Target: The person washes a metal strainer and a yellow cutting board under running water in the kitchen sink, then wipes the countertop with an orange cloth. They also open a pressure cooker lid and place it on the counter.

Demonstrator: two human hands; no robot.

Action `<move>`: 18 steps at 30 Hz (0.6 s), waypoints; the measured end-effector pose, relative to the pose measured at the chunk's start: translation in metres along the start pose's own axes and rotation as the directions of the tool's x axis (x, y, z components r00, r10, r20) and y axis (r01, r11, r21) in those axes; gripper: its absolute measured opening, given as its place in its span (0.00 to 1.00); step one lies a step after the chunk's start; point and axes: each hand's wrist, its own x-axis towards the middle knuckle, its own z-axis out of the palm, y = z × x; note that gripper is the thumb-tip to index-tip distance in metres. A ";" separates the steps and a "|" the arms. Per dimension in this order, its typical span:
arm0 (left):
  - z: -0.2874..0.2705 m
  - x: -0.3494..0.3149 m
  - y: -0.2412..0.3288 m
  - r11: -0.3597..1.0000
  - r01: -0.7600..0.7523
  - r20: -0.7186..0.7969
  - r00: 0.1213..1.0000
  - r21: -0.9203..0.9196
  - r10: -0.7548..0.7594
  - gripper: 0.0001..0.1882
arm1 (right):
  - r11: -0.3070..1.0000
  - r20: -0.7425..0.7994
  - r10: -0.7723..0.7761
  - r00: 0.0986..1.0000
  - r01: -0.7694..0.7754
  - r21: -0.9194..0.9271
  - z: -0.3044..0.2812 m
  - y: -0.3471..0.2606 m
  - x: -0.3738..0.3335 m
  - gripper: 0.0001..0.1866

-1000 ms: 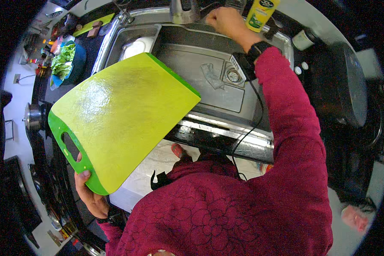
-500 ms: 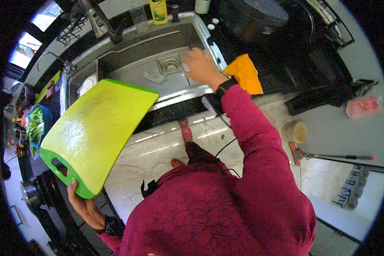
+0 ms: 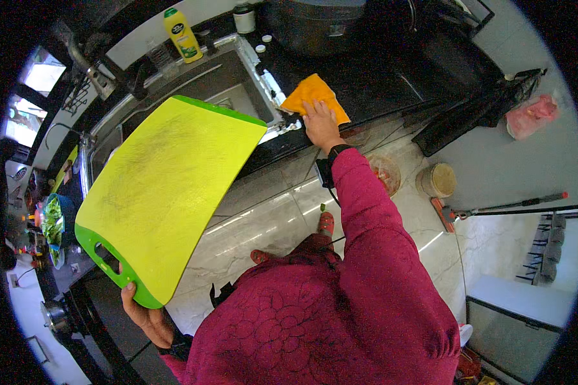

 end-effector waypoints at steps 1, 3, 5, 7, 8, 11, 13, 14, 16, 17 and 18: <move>0.010 -0.004 -0.008 1.000 -0.001 0.012 1.000 0.006 0.001 0.37 | 1.000 -0.010 -0.022 1.000 0.022 0.011 -0.001 0.013 0.003 0.23; 0.035 -0.013 -0.026 1.000 -0.008 0.039 0.999 -0.013 0.008 0.37 | 1.000 0.002 -0.015 1.000 0.015 -0.015 -0.010 0.048 0.006 0.23; 0.060 -0.020 -0.048 1.000 -0.001 0.002 1.000 0.013 0.001 0.37 | 0.997 -0.015 0.045 0.999 -0.046 -0.060 -0.018 0.091 0.010 0.23; 0.086 -0.026 -0.070 1.000 0.026 0.077 0.997 0.008 -0.027 0.37 | 0.989 -0.022 0.098 0.995 -0.100 -0.107 -0.028 0.141 0.014 0.23; 0.097 -0.028 -0.087 0.999 0.014 0.015 1.000 -0.030 -0.014 0.35 | 0.990 -0.078 0.085 0.993 -0.093 -0.109 -0.029 0.168 0.018 0.24; 0.127 -0.033 -0.135 0.993 0.094 -0.065 0.993 -0.073 -0.099 0.34 | 0.967 -0.015 0.171 0.985 -0.171 -0.187 -0.038 0.256 0.032 0.26; 0.144 -0.034 -0.168 0.978 0.134 -0.039 0.989 -0.157 -0.142 0.34 | 0.948 -0.004 0.239 0.971 -0.235 -0.216 -0.045 0.321 0.040 0.26; 0.152 -0.033 -0.183 0.966 0.157 -0.030 0.986 -0.207 -0.167 0.34 | 0.921 0.032 0.298 0.954 -0.278 -0.272 -0.048 0.353 0.045 0.27; 0.165 -0.032 -0.209 0.959 0.202 -0.078 0.972 -0.200 -0.221 0.35 | 0.950 0.057 0.233 0.971 -0.215 -0.226 -0.059 0.411 0.047 0.26; 0.170 -0.029 -0.222 0.948 0.234 -0.006 0.971 -0.218 -0.241 0.36 | 0.953 0.023 0.213 0.977 -0.203 -0.223 -0.057 0.428 0.050 0.26; 0.175 -0.029 -0.234 0.941 0.247 -0.002 0.967 -0.231 -0.254 0.36 | 0.929 0.000 0.271 0.963 -0.262 -0.261 -0.056 0.441 0.052 0.26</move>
